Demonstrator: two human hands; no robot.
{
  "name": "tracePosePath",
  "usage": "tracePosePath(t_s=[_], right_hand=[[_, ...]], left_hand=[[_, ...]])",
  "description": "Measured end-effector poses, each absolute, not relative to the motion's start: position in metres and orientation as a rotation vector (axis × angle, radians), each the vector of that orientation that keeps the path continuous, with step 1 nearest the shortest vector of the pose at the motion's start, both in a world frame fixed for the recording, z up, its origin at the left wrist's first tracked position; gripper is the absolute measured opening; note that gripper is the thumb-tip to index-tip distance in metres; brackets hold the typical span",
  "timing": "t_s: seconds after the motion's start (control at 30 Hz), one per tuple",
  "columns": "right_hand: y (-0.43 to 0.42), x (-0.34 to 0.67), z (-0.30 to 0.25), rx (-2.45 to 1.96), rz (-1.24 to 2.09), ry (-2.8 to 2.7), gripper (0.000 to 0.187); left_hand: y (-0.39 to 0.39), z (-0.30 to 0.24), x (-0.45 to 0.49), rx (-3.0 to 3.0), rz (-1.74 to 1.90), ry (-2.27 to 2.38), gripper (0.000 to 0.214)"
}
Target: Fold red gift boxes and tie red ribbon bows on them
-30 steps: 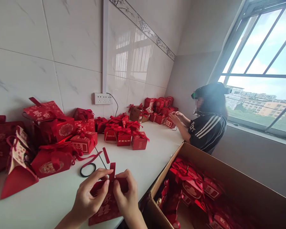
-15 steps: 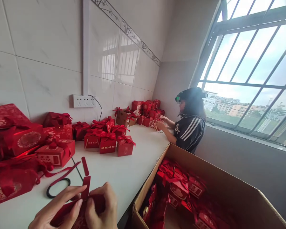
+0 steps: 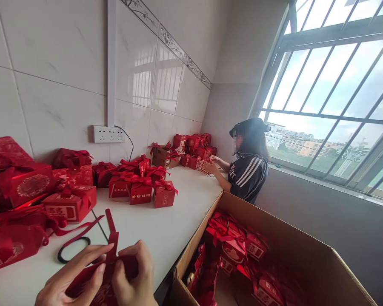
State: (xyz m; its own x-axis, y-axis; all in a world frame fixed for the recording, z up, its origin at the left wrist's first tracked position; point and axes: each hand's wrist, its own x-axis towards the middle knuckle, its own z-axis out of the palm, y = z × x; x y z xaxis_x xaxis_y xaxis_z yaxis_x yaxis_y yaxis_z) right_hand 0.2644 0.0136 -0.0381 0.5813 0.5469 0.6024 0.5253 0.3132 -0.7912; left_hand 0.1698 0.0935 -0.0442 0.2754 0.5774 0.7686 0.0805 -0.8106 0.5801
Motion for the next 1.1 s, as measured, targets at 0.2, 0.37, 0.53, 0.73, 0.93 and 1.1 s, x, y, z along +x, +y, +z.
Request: tracePosePath(t_s=[0.2,0.37,0.53,0.73,0.93,1.1], right_hand=[[0.014,0.264,-0.038,-1.324,0.055,-1.012,0.01],[0.016,0.264,-0.04,-1.298,0.015,-1.02,0.008],[0.012,0.266,-0.038,-1.247,0.007,-1.037,0.008],[0.004,0.271,-0.036,-1.223,0.028,-1.076,0.006],[0.001,0.272,-0.034,-1.228,0.045,-1.092,0.005],[0.002,0.27,-0.033,-1.216,0.055,-1.072,0.006]], left_hand=[[0.101,-0.034,0.163,2.202,1.475,0.416,0.022],[0.097,-0.021,0.163,2.234,1.508,0.382,0.021],[0.088,-0.012,0.164,2.249,1.526,0.361,0.02],[0.079,-0.009,0.165,2.256,1.385,0.342,0.027],[0.077,-0.006,0.166,2.228,1.387,0.298,0.024],[0.077,-0.004,0.166,2.232,1.405,0.312,0.022]])
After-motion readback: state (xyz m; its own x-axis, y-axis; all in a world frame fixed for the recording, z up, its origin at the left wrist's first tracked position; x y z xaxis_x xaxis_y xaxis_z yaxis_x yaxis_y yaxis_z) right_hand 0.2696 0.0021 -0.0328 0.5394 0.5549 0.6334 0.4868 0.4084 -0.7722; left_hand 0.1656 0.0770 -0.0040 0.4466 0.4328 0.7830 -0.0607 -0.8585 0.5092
